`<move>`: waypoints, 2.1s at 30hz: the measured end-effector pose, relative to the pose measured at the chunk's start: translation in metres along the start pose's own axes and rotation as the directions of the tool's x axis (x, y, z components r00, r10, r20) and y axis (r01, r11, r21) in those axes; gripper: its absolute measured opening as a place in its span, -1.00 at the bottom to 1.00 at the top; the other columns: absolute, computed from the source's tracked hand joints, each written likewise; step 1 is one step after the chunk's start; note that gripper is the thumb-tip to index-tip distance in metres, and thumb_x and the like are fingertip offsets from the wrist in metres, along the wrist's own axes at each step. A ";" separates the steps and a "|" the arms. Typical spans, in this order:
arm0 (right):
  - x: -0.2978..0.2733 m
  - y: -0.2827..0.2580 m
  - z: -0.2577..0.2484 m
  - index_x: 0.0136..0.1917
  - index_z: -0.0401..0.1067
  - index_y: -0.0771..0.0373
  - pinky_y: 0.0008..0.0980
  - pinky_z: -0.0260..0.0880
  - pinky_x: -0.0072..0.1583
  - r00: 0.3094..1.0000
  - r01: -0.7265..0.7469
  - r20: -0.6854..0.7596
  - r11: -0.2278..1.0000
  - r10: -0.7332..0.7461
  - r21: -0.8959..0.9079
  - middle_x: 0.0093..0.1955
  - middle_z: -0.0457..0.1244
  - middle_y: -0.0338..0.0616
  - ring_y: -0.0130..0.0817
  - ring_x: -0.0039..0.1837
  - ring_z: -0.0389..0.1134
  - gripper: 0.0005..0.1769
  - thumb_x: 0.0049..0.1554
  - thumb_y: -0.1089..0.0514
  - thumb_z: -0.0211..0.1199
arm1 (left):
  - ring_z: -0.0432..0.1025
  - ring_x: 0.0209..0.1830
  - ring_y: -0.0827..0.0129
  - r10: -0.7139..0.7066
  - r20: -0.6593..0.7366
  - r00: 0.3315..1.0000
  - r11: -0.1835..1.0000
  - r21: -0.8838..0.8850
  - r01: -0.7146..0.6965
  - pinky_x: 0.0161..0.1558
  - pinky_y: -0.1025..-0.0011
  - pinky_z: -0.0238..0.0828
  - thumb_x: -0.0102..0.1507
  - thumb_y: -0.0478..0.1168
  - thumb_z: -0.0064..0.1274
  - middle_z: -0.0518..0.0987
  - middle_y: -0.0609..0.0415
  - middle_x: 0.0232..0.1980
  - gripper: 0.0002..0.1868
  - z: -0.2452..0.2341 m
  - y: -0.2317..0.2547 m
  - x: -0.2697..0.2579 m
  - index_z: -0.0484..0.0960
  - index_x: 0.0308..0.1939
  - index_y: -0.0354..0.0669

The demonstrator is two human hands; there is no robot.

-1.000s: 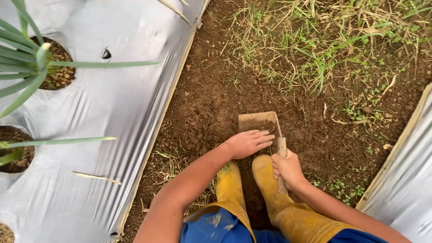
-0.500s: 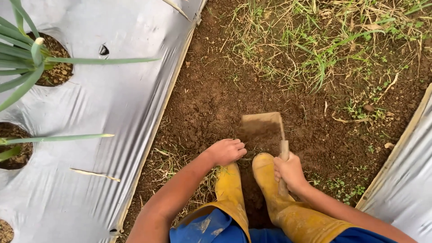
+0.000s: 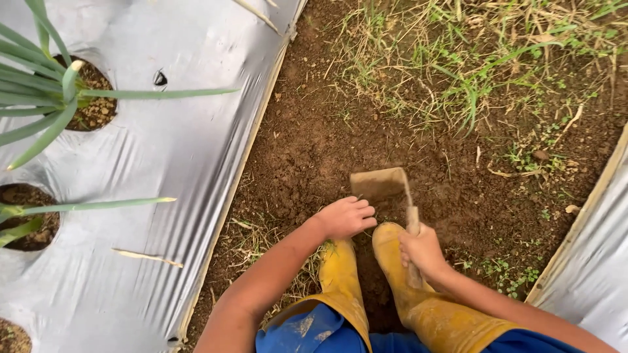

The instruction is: The person uses a hand hoe to loosen soil and remove weeds from a narrow path between two raised garden beds covered with plastic mulch. They repeatedly strike the ground and pull away uprooted grass and debris by hand.

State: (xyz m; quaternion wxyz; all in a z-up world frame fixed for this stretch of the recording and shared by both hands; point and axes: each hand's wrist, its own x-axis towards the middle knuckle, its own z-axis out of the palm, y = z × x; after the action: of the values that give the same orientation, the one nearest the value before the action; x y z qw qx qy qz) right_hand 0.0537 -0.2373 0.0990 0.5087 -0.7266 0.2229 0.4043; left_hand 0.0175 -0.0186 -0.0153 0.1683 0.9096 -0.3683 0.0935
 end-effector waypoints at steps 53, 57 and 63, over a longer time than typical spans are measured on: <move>0.038 -0.036 0.020 -0.17 0.26 0.29 -0.33 0.25 -0.41 0.996 0.055 0.065 0.994 -0.061 0.094 -0.47 0.10 -0.26 -0.44 -0.49 0.12 -0.95 0.12 0.37 0.07 | 0.37 -0.15 0.26 -0.402 0.496 0.770 0.811 -0.198 0.551 -0.02 0.29 0.44 0.37 0.20 -0.13 0.40 0.09 -0.18 -0.58 -0.003 -0.002 -0.048 0.56 -0.23 -0.04; 0.080 -0.052 0.013 -0.13 0.24 0.16 -0.38 0.30 -0.45 0.981 0.190 -0.087 0.962 -0.176 0.198 -0.46 0.09 -0.32 -0.51 -0.51 0.10 -0.90 0.16 0.33 0.07 | 0.42 -0.23 0.25 -0.473 0.401 0.784 0.820 -0.126 0.559 -0.14 0.30 0.46 0.38 0.11 -0.14 0.41 0.11 -0.27 -0.64 0.013 -0.005 -0.071 0.55 -0.28 -0.04; 0.021 0.000 0.029 -0.14 0.28 0.37 -0.22 0.20 -0.49 0.995 -0.064 0.075 0.998 0.064 0.005 -0.50 0.06 -0.19 -0.39 -0.53 0.06 -0.96 0.10 0.34 0.11 | 0.42 -0.28 0.32 -0.342 0.114 0.933 0.935 -0.060 0.350 -0.26 0.42 0.47 0.41 0.07 -0.15 0.39 0.18 -0.37 -0.68 0.004 0.000 -0.076 0.49 -0.33 0.03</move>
State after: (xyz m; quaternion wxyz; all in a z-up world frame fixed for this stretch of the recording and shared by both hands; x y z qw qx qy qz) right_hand 0.0552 -0.2083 0.0773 0.5063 -0.7015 0.2285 0.4464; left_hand -0.0365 0.0284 -0.0412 0.1992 0.9564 -0.2136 0.0013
